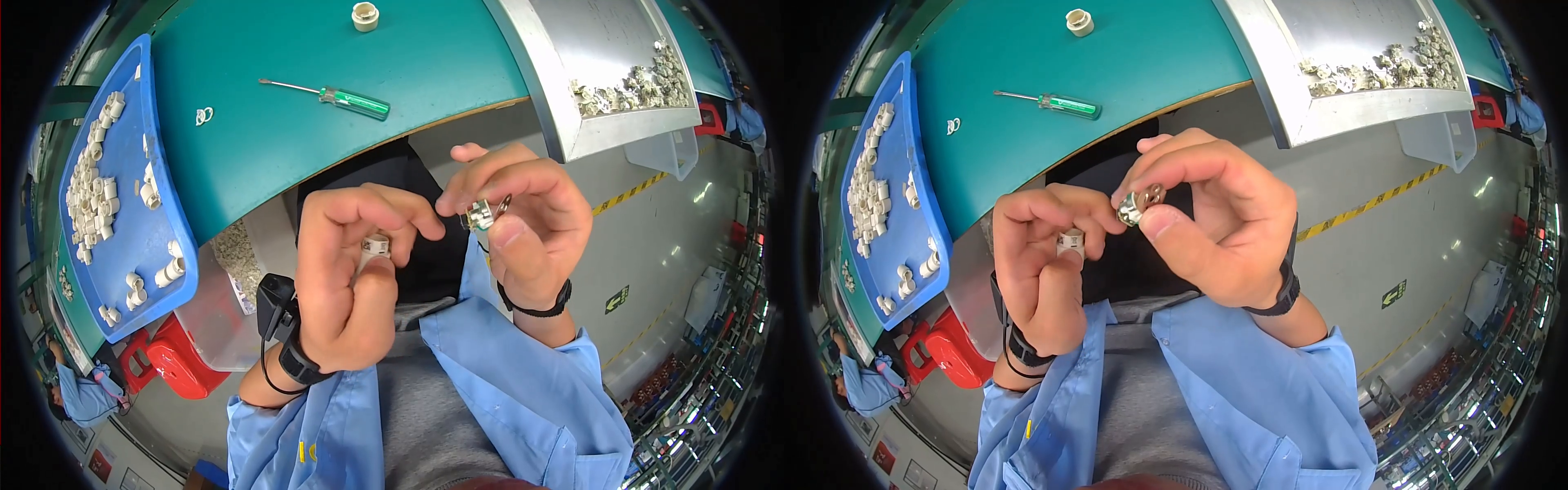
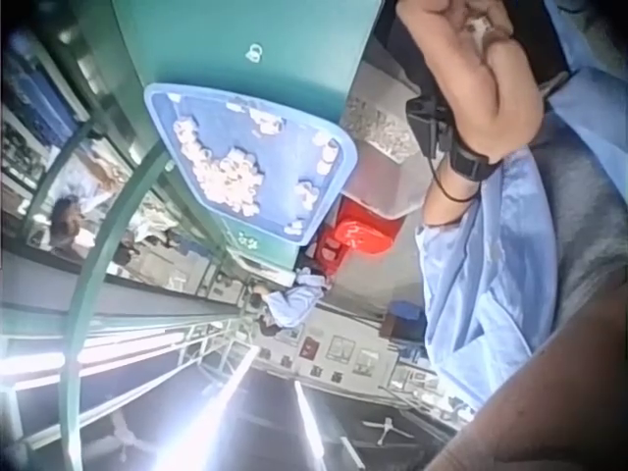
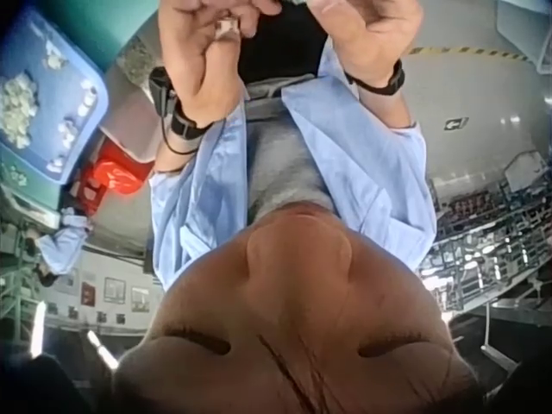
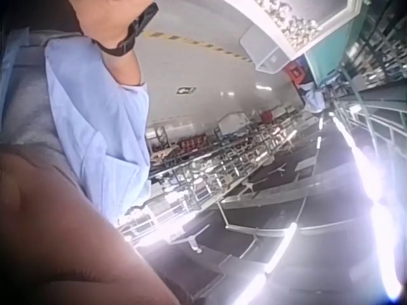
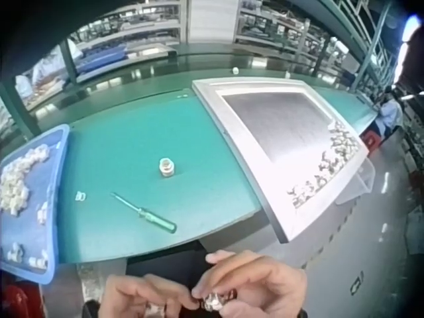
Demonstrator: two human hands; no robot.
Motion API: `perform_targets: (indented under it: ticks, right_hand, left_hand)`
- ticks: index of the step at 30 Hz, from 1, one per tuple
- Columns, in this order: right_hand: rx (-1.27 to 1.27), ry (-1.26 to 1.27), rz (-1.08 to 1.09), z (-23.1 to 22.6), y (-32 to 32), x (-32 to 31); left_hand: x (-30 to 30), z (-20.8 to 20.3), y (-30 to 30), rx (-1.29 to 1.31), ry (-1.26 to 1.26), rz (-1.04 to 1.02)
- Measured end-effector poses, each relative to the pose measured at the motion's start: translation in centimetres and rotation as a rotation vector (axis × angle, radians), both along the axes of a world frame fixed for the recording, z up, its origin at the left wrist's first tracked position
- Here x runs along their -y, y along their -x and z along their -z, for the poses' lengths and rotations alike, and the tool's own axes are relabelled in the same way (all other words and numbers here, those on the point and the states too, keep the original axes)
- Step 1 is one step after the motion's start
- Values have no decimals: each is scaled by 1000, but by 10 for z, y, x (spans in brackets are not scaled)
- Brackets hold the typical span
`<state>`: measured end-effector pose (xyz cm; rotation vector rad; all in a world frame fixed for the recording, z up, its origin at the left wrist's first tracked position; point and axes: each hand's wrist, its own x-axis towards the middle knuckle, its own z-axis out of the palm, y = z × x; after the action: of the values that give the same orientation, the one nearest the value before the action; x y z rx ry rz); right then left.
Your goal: The person assembles components by hand, picking up a white plastic housing and a metal insert, fitting the insert into the housing, and then placing the assembled unit onto a metal tray.
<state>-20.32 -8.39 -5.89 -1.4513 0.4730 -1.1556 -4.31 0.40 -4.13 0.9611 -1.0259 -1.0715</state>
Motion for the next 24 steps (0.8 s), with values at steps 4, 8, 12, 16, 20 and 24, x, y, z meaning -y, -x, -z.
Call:
perform_targets:
  ticks: [4, 8, 12, 16, 20, 24]
  right_hand:
    - [27, -26, -16, 2, 1, 3]
    - [20, 32, -44, 5, -1, 2]
    - [-11, 175, -68, 5, -17, -2]
    - [-25, 109, -67, 8, -30, -3]
    - [-9, 30, -65, 18, -35, 2]
    - [-17, 19, -69, 29, -35, 6]
  left_hand:
    - [0, 12, -7, 155, 37, -45]
    - [-1, 16, -6, 391, 105, -147]
    - [1, 23, -13, 558, 207, -249]
    - [19, 24, -37, 846, 268, -353]
    - [36, 24, -71, 1102, 146, -419]
    - [42, 22, -80, 1158, 85, -411]
